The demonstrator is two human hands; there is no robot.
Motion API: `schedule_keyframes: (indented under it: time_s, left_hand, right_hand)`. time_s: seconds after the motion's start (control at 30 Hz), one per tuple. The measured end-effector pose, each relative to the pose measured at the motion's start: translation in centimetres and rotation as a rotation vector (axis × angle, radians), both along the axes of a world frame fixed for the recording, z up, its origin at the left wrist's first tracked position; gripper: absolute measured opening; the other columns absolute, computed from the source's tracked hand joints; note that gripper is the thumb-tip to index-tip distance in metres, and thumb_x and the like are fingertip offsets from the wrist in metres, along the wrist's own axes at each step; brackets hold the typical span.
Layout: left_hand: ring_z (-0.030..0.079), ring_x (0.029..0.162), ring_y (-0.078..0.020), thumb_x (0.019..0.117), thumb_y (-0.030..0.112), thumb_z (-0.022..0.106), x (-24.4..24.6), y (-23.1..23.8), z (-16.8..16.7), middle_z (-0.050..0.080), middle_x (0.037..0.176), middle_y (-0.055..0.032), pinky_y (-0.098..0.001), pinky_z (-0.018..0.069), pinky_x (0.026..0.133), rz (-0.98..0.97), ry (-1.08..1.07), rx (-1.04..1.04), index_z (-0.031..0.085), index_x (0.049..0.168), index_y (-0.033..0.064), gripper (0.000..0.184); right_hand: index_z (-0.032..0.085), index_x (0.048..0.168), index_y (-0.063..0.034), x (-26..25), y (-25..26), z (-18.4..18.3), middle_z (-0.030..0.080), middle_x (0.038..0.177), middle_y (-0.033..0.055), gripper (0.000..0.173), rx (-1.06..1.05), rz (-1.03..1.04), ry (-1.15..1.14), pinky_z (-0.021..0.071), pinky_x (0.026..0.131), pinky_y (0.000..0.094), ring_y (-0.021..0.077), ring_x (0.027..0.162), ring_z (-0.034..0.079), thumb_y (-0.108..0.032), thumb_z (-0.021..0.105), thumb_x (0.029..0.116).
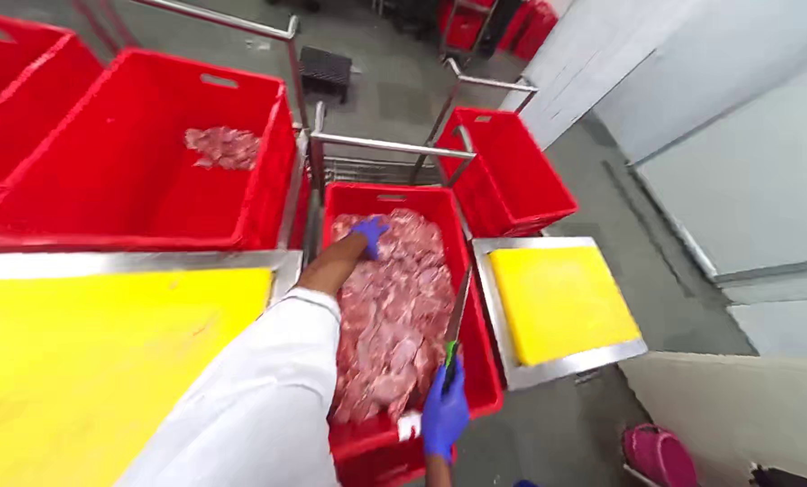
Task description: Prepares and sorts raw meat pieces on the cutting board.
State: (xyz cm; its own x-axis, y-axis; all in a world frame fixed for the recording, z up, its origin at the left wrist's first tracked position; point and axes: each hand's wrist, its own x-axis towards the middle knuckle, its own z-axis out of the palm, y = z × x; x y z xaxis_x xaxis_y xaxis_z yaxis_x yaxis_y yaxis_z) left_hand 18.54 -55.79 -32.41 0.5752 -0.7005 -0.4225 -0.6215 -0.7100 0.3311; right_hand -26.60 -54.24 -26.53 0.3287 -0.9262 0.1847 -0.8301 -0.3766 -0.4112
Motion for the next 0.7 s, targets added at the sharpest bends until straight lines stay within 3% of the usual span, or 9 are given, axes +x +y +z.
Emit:
schedule_keyframes:
  time_s: [0.1, 0.17, 0.23, 0.37, 0.47, 0.57, 0.7]
  left_hand:
    - [0.05, 0.132, -0.0546, 0.0421, 0.042, 0.103, 1.0, -0.7, -3.2, 0.006, 0.174, -0.0149, -0.0741, 0.0507, 0.093, 0.051, 0.004, -0.007, 0.033, 0.161, 0.0432, 0.138]
    - [0.061, 0.117, -0.0523, 0.0427, 0.041, 0.102, 0.5, -0.8, -4.0, 0.01, 0.173, -0.0152, -0.0704, 0.0563, 0.084, 0.058, -0.005, -0.024, 0.04, 0.158, 0.0408, 0.131]
    - [0.065, 0.112, -0.0498, 0.0457, 0.041, 0.101, 0.9, -0.6, -3.4, 0.014, 0.172, -0.0143, -0.0683, 0.0578, 0.081, 0.065, -0.021, -0.011, 0.045, 0.155, 0.0387, 0.123]
    - [0.063, 0.118, -0.0455, 0.0508, 0.041, 0.097, -0.8, -0.5, -2.8, 0.038, 0.164, -0.0102, -0.0696, 0.0564, 0.084, 0.01, -0.055, 0.01, 0.046, 0.155, 0.0319, 0.116]
    - [0.064, 0.118, -0.0446, 0.051, 0.044, 0.095, -1.3, -0.8, -3.1, 0.056, 0.149, -0.0126, -0.0719, 0.0544, 0.085, -0.01, -0.025, 0.077, 0.039, 0.157, 0.0384, 0.121]
    - [0.065, 0.118, -0.0462, 0.0515, 0.045, 0.095, -0.6, -1.8, -3.7, 0.065, 0.138, -0.0162, -0.0739, 0.0518, 0.087, -0.007, 0.049, 0.096, 0.032, 0.159, 0.0438, 0.124]
    - [0.063, 0.122, -0.0459, 0.0581, 0.046, 0.094, -0.1, -1.5, -4.4, 0.065, 0.136, -0.0196, -0.0741, 0.0473, 0.097, -0.06, 0.195, 0.092, 0.035, 0.159, 0.0389, 0.117]
  right_hand:
    - [0.066, 0.137, -0.0159, 0.1, 0.2, -0.5, 0.077, 0.086, 0.0094, 0.045, 0.013, -0.017, 0.004, 0.0562, 0.058, 0.0564, 0.0291, 0.068, 0.073, -0.036, 0.056, 0.0989]
    - [0.067, 0.136, -0.012, -0.6, 0.2, -0.8, 0.078, 0.093, 0.0105, 0.044, -0.011, -0.016, -0.019, 0.0584, 0.063, 0.0558, 0.0288, 0.074, 0.075, -0.033, 0.059, 0.0985]
    - [0.067, 0.136, -0.0103, -0.2, 0.2, -1.2, 0.078, 0.095, 0.0105, 0.044, -0.029, -0.013, -0.041, 0.0593, 0.065, 0.0549, 0.0282, 0.076, 0.076, -0.033, 0.059, 0.0984]
    - [0.068, 0.133, -0.0116, -0.2, 0.1, -1.4, 0.078, 0.091, 0.0096, 0.043, -0.043, 0.001, -0.007, 0.0584, 0.061, 0.0538, 0.0275, 0.072, 0.075, -0.035, 0.058, 0.0984]
    - [0.069, 0.132, -0.0127, -0.5, 0.2, -1.4, 0.078, 0.091, 0.0089, 0.042, -0.043, 0.007, 0.018, 0.0577, 0.06, 0.0536, 0.0276, 0.071, 0.074, -0.036, 0.058, 0.098]
    - [0.07, 0.13, -0.013, -0.4, 0.0, -1.5, 0.078, 0.092, 0.0082, 0.042, -0.051, 0.003, 0.014, 0.0581, 0.061, 0.0527, 0.0263, 0.073, 0.075, -0.036, 0.058, 0.0976]
    - [0.07, 0.13, -0.0129, -0.3, 0.2, -1.3, 0.078, 0.092, 0.0087, 0.042, -0.035, 0.004, 0.013, 0.058, 0.063, 0.0537, 0.0272, 0.073, 0.075, -0.036, 0.058, 0.0977]
